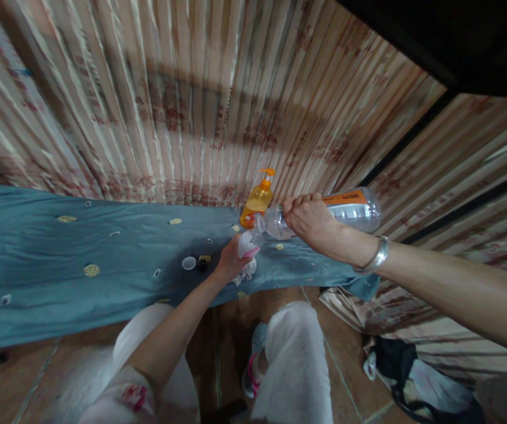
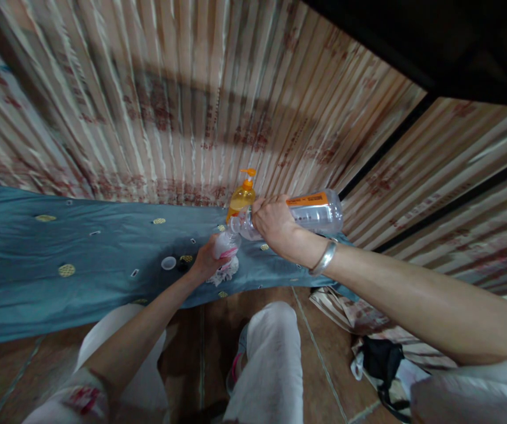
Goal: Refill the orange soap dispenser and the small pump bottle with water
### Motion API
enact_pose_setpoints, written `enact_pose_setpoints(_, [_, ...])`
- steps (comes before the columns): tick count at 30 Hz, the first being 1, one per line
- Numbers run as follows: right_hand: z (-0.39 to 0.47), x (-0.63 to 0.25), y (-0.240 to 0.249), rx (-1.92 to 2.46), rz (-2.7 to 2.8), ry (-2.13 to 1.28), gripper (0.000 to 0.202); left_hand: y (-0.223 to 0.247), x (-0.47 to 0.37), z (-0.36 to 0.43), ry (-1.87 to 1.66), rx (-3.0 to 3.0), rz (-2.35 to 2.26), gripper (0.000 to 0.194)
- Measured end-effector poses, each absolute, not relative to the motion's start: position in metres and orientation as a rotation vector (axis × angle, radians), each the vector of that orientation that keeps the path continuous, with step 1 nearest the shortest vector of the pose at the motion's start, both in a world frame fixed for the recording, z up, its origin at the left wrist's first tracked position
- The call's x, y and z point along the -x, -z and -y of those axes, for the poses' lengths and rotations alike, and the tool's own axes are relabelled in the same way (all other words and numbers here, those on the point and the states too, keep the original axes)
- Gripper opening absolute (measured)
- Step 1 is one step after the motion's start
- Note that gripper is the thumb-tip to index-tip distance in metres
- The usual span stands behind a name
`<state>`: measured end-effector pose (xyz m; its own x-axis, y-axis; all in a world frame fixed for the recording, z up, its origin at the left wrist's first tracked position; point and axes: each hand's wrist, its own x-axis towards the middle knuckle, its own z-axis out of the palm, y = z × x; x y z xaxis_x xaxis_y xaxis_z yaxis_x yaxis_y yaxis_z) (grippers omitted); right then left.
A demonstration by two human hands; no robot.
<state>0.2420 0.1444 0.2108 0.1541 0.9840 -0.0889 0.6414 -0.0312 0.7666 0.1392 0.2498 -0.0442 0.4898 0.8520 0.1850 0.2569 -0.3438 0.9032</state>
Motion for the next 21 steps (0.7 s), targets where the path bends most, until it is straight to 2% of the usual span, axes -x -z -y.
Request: enact_pose_setpoints(21, [-0.145, -0.241, -0.211, -1.760, -1.547, -0.612, 0.042, 0.057, -0.141, -0.255, -0.896, -1.843, -0.872, 0.068])
